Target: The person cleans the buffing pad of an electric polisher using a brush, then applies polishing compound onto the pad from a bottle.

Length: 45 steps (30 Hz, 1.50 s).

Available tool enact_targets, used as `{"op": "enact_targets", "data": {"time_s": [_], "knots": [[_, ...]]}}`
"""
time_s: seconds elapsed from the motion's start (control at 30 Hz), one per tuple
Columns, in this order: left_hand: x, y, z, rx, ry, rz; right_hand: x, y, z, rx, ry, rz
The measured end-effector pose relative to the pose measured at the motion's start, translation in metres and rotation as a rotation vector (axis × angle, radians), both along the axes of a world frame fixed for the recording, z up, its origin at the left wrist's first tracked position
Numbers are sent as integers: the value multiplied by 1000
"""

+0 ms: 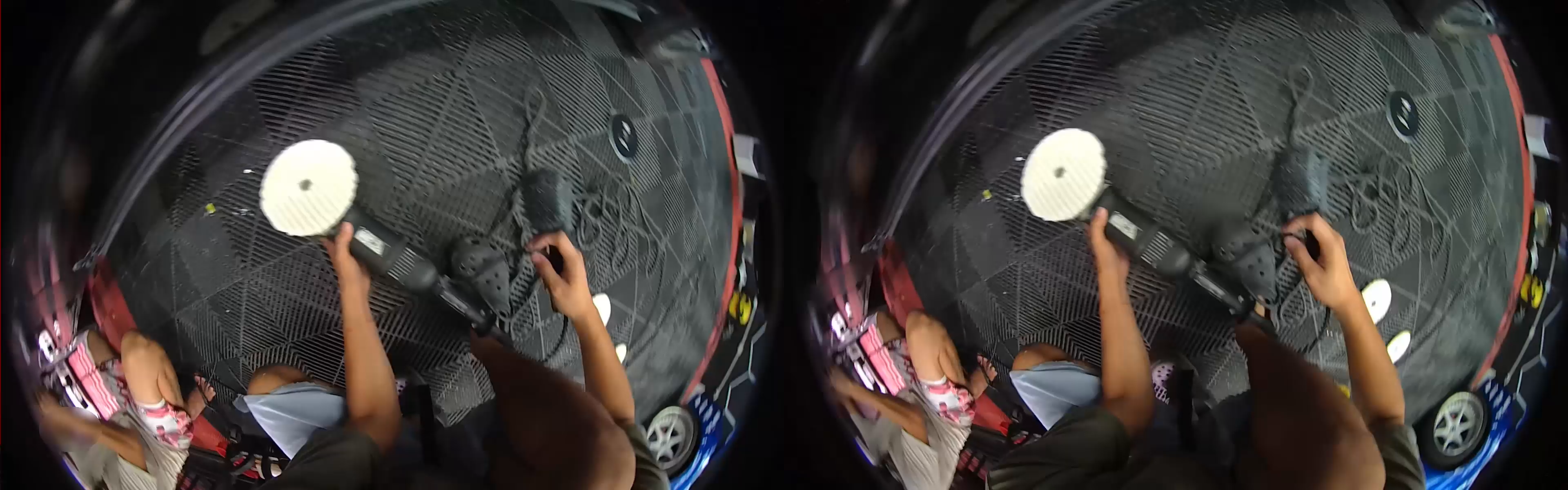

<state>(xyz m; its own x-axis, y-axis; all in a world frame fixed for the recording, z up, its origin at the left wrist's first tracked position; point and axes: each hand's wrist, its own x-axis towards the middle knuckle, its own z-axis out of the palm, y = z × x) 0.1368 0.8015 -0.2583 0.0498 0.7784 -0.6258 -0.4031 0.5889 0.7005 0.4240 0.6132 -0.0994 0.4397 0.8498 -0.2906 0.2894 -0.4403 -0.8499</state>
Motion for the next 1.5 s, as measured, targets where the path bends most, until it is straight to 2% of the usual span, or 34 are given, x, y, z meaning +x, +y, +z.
{"op": "enact_targets", "data": {"time_s": [0.1,0.17,0.23,0.3,0.33,0.43,0.5,0.57,0.6,0.63,0.7,0.8,0.87,0.93,0.97,1.03,1.1,1.17,1.27,1.33,1.37,1.4,1.5], "knots": [[-12,1,-14,24,-8,-47,2,-31,-13,-225,-117,171],[5,1,22,20,146,-96,-5,-43,-15,-367,-85,187],[10,3,29,-15,280,-171,-14,-55,-22,-451,-69,182],[15,6,29,-40,413,-196,-24,-66,-35,-410,-163,156],[15,8,28,-41,413,-209,-25,-72,-39,-524,-252,183],[14,12,23,65,427,-234,-34,-82,-42,-510,-450,193],[13,15,21,101,464,-302,-40,-85,-36,-654,-537,135],[10,18,23,121,480,-331,-27,-96,-41,-782,-477,138],[9,20,24,102,495,-359,-19,-96,-30,-730,-386,154],[10,22,26,84,506,-388,-11,-97,-25,-813,-392,176],[12,22,30,81,523,-406,12,-93,10,-668,-440,215],[13,18,20,140,484,-315,49,-48,72,-677,-352,-42],[14,18,22,144,488,-301,68,-20,101,-623,-402,-2],[19,18,26,147,467,-279,72,4,126,-610,-502,179],[19,18,28,145,436,-269,67,13,130,-617,-521,169],[21,20,18,131,423,-266,53,30,138,-649,-664,397],[16,23,2,105,496,-390,26,53,145,-897,-485,444],[15,20,2,102,497,-416,19,41,112,-870,-630,895],[13,21,-3,141,517,-395,-1,51,98,-925,-562,1063],[14,14,16,135,559,-376,-1,50,94,-939,-558,996],[18,15,29,94,569,-368,9,30,84,-763,-586,1009],[19,14,22,117,588,-337,7,29,85,-795,-566,1091],[21,11,15,261,415,-206,15,25,81,-793,-480,1202]]}}
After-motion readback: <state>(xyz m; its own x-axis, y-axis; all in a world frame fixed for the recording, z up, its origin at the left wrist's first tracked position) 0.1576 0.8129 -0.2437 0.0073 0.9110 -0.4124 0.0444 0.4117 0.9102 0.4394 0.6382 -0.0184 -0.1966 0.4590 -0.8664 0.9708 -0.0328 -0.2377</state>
